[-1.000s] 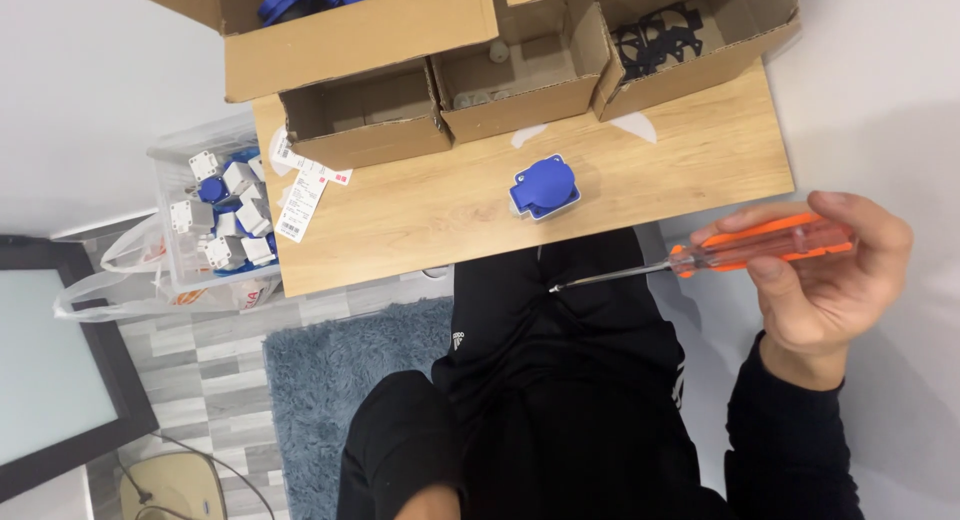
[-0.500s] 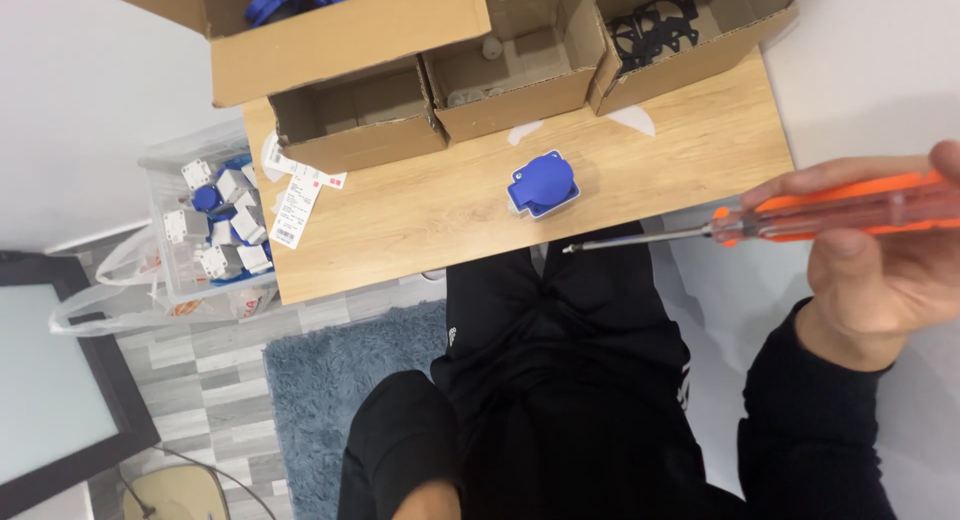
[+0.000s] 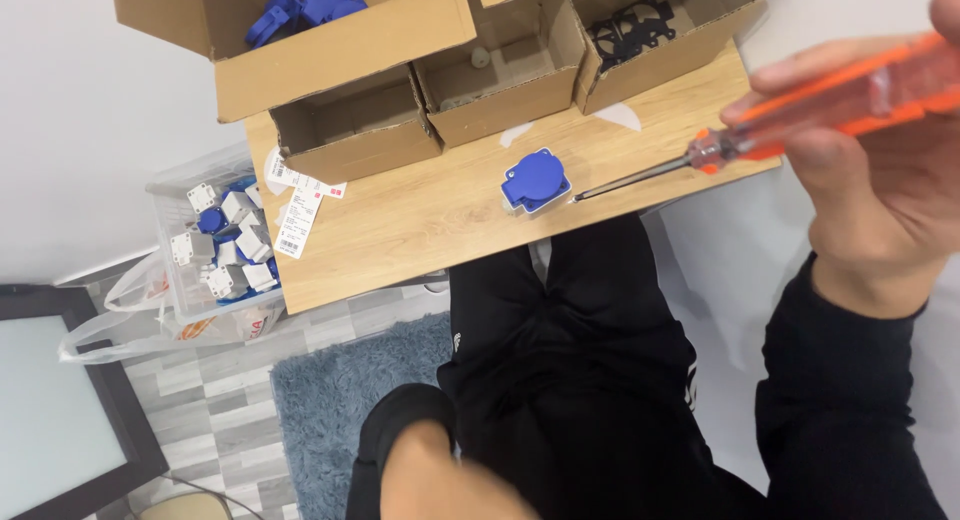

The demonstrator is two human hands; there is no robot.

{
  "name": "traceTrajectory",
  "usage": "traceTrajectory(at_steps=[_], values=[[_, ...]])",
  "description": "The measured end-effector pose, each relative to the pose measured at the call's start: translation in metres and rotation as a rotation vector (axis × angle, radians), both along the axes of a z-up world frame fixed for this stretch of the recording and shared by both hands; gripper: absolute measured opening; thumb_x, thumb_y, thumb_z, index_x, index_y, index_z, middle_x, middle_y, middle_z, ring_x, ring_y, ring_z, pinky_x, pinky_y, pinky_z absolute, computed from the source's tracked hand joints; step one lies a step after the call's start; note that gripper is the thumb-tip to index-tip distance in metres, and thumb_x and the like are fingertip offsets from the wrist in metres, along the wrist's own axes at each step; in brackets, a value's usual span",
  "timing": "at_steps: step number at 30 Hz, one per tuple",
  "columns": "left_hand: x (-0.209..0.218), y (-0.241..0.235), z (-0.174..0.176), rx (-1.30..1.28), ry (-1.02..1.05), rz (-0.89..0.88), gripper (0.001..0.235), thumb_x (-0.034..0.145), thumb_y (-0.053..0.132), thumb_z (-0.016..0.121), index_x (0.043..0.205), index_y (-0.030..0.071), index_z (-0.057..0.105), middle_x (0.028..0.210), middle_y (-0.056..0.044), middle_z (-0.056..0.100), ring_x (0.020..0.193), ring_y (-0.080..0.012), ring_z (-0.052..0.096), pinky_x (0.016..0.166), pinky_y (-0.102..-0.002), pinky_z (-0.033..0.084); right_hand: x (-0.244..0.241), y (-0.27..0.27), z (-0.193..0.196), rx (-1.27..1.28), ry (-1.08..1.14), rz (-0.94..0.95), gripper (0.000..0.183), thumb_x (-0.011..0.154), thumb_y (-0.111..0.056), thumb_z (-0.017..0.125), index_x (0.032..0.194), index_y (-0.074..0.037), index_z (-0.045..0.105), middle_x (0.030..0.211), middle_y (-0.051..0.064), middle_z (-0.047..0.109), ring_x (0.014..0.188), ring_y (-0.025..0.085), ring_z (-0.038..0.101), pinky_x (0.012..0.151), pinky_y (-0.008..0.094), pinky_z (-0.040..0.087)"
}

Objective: The person assembles a blue electrical socket by inserting a white plastic component into it. They then use an orange screwdriver to tighten screws on the socket, securing the parts together. The person handles the socket and screwdriver repeatedly to complete the assembly.

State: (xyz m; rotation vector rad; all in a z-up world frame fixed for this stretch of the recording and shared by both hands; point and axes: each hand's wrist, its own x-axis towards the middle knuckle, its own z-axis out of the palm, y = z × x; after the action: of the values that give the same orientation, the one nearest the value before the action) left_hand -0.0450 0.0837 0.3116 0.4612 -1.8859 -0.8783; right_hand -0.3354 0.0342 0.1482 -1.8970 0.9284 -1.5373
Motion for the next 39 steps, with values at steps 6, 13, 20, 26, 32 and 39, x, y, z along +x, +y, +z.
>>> traceTrajectory(at_steps=[6,13,20,26,32,39], values=[[0.032,-0.046,-0.177,-0.030,0.021,0.006,0.017,0.085,0.011,0.054,0.084,0.010,0.071,0.081,-0.004,0.074,0.071,-0.0258,0.073,0.075,-0.038,0.059,0.021,-0.028,0.031,-0.148,0.129,0.117,0.058,0.126,0.017,0.052,0.171,-0.006,0.024,0.137,0.053,0.059,0.109,0.056,0.073,0.107,0.064,0.071],[0.016,-0.084,-0.256,-0.011,-0.237,0.273,0.063,0.104,0.032,0.073,0.157,0.011,0.047,0.166,-0.016,0.049,0.161,-0.0416,0.048,0.137,-0.059,0.040,0.038,-0.043,0.036,-0.218,0.181,0.079,0.043,0.126,0.010,0.062,0.157,0.007,0.032,0.126,0.046,0.057,0.113,0.057,0.077,0.096,0.059,0.072],[0.018,-0.088,-0.261,0.109,-0.243,0.174,0.054,0.100,0.017,0.072,0.151,0.014,0.053,0.167,-0.014,0.051,0.158,-0.0385,0.056,0.131,-0.052,0.046,0.047,-0.050,0.034,-0.172,0.180,0.105,0.043,0.127,0.017,0.062,0.160,0.007,0.036,0.120,0.035,0.056,0.122,0.052,0.078,0.101,0.056,0.075],[0.021,-0.090,-0.262,0.161,-0.262,0.165,0.056,0.096,0.012,0.073,0.149,0.015,0.055,0.165,-0.012,0.056,0.156,-0.0354,0.059,0.128,-0.050,0.045,0.052,-0.049,0.045,-0.115,0.279,0.177,0.053,0.125,0.018,0.058,0.169,0.009,0.030,0.139,0.042,0.061,0.134,0.055,0.079,0.106,0.054,0.078],[0.021,-0.092,-0.269,0.116,-0.262,0.191,0.052,0.099,0.025,0.077,0.145,0.011,0.056,0.152,-0.011,0.064,0.144,-0.0345,0.064,0.124,-0.050,0.047,0.045,-0.056,0.045,-0.121,0.340,0.207,0.064,0.119,0.017,0.077,0.166,0.011,0.036,0.137,0.036,0.058,0.130,0.051,0.078,0.104,0.052,0.075],[0.020,-0.092,-0.270,0.100,-0.260,0.210,0.053,0.098,0.027,0.079,0.143,0.009,0.056,0.145,-0.012,0.066,0.137,-0.0340,0.065,0.121,-0.047,0.049,0.052,-0.068,0.022,-0.137,0.251,0.065,0.076,0.114,0.023,0.093,0.154,0.002,0.033,0.135,0.030,0.048,0.110,0.042,0.067,0.105,0.051,0.064]])
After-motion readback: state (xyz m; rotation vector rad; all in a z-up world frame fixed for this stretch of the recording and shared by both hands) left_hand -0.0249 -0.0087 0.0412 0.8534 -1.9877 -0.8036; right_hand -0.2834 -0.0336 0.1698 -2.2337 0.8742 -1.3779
